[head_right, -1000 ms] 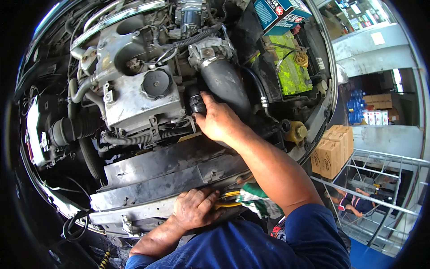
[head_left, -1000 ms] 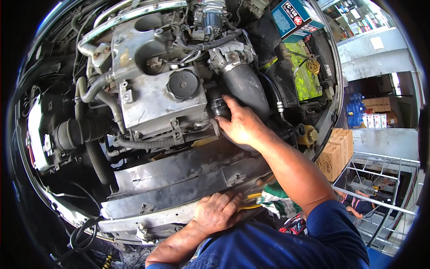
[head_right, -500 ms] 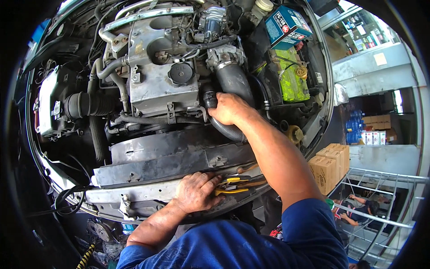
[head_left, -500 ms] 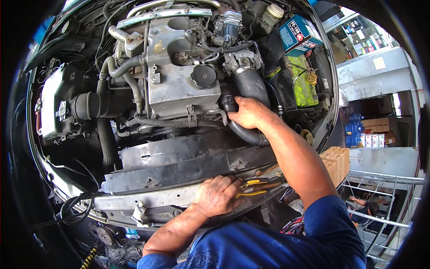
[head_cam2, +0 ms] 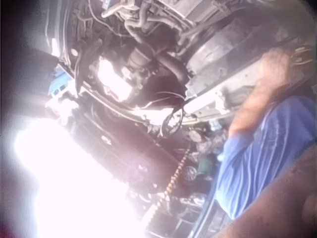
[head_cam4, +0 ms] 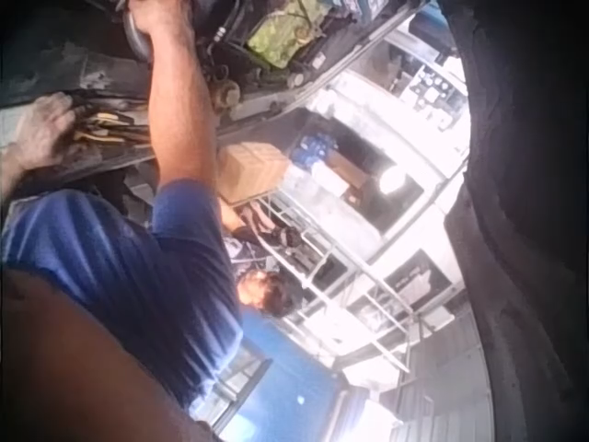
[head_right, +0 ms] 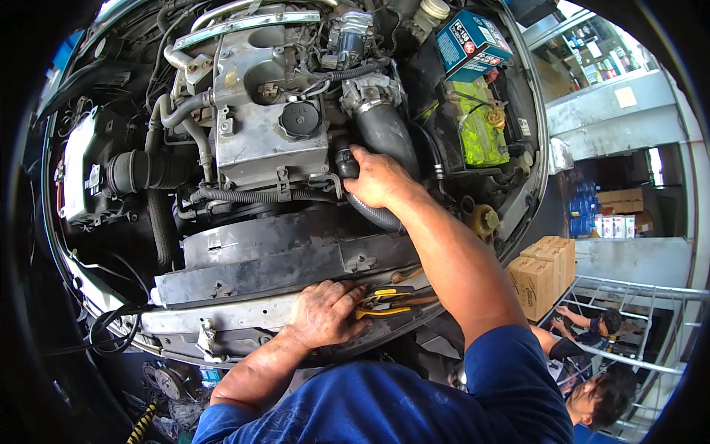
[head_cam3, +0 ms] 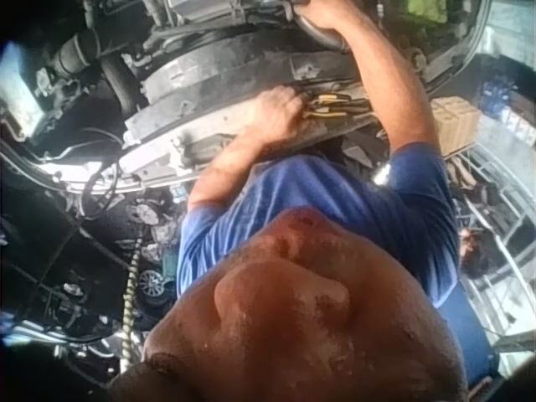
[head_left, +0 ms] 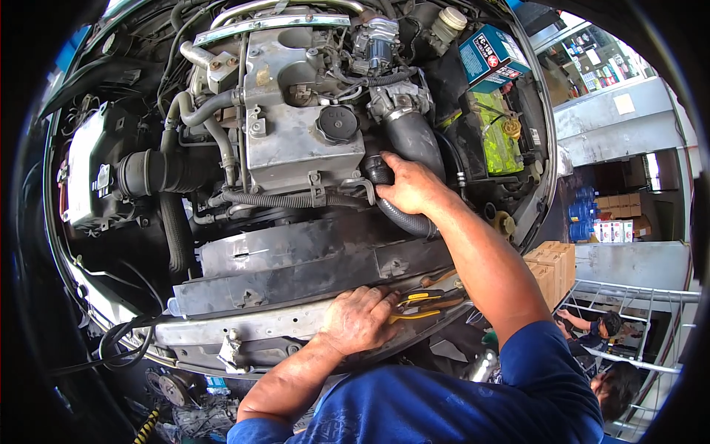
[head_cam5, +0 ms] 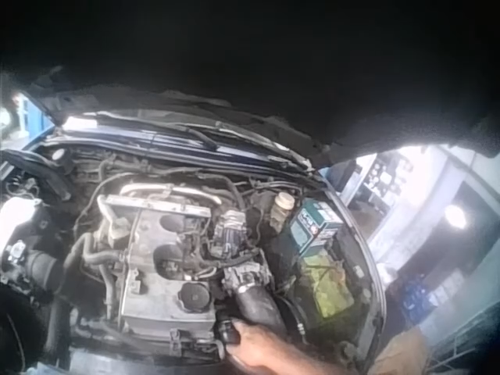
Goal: Repairing a car engine by adjusting hoses and using pliers to secure clamps.
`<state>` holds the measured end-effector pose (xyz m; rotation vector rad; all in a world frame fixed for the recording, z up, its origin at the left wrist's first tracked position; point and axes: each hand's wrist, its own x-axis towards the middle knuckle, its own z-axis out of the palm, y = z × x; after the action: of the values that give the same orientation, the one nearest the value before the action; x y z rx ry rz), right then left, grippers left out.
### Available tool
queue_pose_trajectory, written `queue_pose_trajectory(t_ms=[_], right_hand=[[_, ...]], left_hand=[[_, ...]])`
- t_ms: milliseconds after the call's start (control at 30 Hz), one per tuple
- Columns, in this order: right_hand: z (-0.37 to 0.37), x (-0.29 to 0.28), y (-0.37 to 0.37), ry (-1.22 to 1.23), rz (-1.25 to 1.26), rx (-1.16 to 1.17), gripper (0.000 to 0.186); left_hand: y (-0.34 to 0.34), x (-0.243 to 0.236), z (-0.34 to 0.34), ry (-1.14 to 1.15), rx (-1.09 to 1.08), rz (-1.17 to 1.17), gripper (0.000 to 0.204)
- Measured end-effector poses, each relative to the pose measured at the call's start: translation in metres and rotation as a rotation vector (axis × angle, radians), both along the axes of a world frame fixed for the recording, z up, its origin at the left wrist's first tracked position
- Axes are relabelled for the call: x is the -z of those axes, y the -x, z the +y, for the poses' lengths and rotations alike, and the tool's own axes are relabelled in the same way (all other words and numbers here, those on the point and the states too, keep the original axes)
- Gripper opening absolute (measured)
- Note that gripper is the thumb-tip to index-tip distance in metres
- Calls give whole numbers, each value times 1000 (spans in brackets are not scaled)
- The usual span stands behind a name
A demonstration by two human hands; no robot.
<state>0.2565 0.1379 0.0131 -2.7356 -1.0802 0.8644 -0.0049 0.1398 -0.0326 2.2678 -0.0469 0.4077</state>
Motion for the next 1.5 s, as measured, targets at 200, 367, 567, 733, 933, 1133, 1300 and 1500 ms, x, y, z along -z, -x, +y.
queue_pose_trajectory(t_ms=[200,367,567,733,933,1133,1300,1500], right_hand=[[8,-9,-1,113,-19,-67,58],[1,6,-9,140,-37,-59,60],[0,-2,5,55,-60,-36,61],[-6,8,0,-32,-55,-48,63],[-8,26,-7,-53,15,-2,52],[-24,-2,21,-82,120,91,43],[-89,-3,68,-596,-156,-105,43],[-188,-18,143,-794,23,-3,22]], left_hand=[[-1,-3,0,0,-5,-7,59],[-2,-2,-1,4,-3,-24,58],[1,-2,1,5,-19,-34,58],[2,-5,-1,-8,-20,-31,58],[-5,-1,-8,-33,3,-13,59],[-6,-1,-14,-97,-70,3,57],[-13,-4,-22,-143,-33,-57,59],[-3,2,-25,-208,-40,-96,63]])
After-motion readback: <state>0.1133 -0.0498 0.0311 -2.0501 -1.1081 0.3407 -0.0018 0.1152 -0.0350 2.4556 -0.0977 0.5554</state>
